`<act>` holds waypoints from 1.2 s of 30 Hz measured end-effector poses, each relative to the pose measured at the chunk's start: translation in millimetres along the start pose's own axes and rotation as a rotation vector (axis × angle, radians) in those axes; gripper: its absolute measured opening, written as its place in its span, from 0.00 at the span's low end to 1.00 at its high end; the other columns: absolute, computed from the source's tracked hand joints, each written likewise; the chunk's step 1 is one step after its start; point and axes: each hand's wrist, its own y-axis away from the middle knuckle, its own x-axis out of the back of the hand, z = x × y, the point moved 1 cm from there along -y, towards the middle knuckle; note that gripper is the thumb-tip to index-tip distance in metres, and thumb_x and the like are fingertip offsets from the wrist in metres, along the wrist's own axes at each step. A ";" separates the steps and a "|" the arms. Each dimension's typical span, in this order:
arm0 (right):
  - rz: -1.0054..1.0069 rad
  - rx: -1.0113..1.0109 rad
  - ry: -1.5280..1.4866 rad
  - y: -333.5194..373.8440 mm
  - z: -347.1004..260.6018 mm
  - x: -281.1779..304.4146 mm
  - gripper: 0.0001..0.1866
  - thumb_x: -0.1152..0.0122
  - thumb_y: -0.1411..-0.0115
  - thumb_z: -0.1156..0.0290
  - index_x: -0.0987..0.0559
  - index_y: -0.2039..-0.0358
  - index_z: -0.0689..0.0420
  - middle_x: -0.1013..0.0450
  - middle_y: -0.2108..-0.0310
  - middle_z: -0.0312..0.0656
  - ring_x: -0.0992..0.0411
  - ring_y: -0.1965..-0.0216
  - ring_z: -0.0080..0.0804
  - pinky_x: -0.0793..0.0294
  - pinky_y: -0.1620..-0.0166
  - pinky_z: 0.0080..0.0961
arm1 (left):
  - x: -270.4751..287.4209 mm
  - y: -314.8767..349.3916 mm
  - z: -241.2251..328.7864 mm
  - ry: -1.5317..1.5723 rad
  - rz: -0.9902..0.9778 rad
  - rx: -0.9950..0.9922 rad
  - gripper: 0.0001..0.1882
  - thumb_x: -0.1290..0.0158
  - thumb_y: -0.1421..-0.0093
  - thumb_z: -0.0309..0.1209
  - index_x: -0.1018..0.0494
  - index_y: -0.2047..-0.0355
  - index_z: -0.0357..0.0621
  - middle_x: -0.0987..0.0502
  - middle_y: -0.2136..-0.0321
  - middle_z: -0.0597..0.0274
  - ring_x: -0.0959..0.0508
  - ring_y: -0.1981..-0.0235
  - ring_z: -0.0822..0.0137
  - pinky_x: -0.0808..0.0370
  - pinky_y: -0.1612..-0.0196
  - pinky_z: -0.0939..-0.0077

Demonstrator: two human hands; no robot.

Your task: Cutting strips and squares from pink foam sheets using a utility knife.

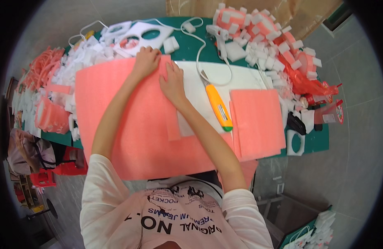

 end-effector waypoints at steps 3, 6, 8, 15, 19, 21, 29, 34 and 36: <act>0.047 -0.023 -0.020 1.3 3.6 5.2 0.25 0.45 0.53 0.70 0.33 0.54 0.67 0.40 0.50 0.58 0.40 0.50 0.52 0.41 0.48 0.35 | -9.2 -3.0 -1.9 0.130 -0.058 -0.055 0.09 0.53 0.49 0.33 0.28 0.73 0.41 0.29 0.72 0.50 0.33 0.67 0.49 0.33 0.64 0.60; 0.049 -0.011 0.011 4.3 7.4 14.3 0.26 0.45 0.53 0.69 0.34 0.53 0.68 0.40 0.50 0.59 0.40 0.49 0.51 0.41 0.47 0.34 | -22.1 -8.1 2.1 0.136 -0.068 -0.069 0.09 0.54 0.49 0.32 0.28 0.73 0.40 0.28 0.70 0.50 0.33 0.66 0.48 0.33 0.63 0.60; 0.048 0.021 -0.004 6.5 8.3 18.8 0.26 0.45 0.52 0.68 0.34 0.53 0.68 0.42 0.49 0.59 0.41 0.48 0.51 0.42 0.46 0.33 | -30.0 -10.3 6.9 0.099 -0.055 -0.078 0.09 0.54 0.49 0.31 0.28 0.73 0.39 0.28 0.70 0.49 0.32 0.66 0.48 0.33 0.62 0.60; -0.175 0.007 0.103 0.0 6.7 28.5 0.27 0.53 0.45 0.61 0.39 0.49 0.66 0.47 0.45 0.59 0.43 0.47 0.52 0.41 0.47 0.35 | -34.6 -10.4 10.3 0.135 0.018 0.028 0.09 0.57 0.50 0.29 0.29 0.71 0.38 0.26 0.71 0.50 0.30 0.68 0.50 0.32 0.64 0.58; -0.456 0.039 0.365 -8.5 9.2 40.9 0.29 0.57 0.43 0.57 0.43 0.45 0.61 0.49 0.44 0.58 0.44 0.46 0.50 0.40 0.48 0.39 | -24.1 -16.1 6.3 0.447 -0.129 0.143 0.14 0.55 0.47 0.36 0.26 0.70 0.39 0.25 0.72 0.48 0.27 0.70 0.53 0.30 0.64 0.65; -0.486 0.040 0.378 -9.0 8.2 41.0 0.29 0.57 0.43 0.57 0.43 0.45 0.60 0.49 0.44 0.57 0.44 0.45 0.50 0.40 0.48 0.40 | -17.0 -17.8 3.2 0.585 -0.252 0.212 0.18 0.52 0.46 0.42 0.24 0.68 0.39 0.24 0.73 0.49 0.24 0.72 0.60 0.29 0.66 0.73; -0.587 -0.015 0.365 -9.6 -10.4 56.7 0.29 0.54 0.44 0.55 0.39 0.47 0.60 0.48 0.44 0.56 0.43 0.46 0.49 0.38 0.49 0.37 | -7.2 -9.5 6.6 0.610 -0.199 0.037 0.16 0.47 0.49 0.39 0.25 0.68 0.37 0.23 0.73 0.54 0.24 0.72 0.66 0.29 0.65 0.77; -0.791 0.118 0.338 37.4 -36.2 101.4 0.27 0.49 0.47 0.62 0.38 0.48 0.60 0.48 0.43 0.53 0.36 0.53 0.48 0.35 0.52 0.34 | -7.5 -11.2 7.6 0.605 -0.152 0.050 0.16 0.47 0.50 0.39 0.25 0.69 0.37 0.23 0.74 0.52 0.24 0.71 0.61 0.29 0.65 0.74; -0.763 0.088 0.250 60.5 -43.3 107.4 0.27 0.48 0.48 0.66 0.38 0.48 0.58 0.49 0.43 0.52 0.35 0.54 0.48 0.34 0.53 0.33 | -8.5 -11.6 8.5 0.562 -0.191 0.053 0.15 0.48 0.48 0.37 0.26 0.68 0.38 0.23 0.72 0.55 0.24 0.71 0.65 0.30 0.65 0.76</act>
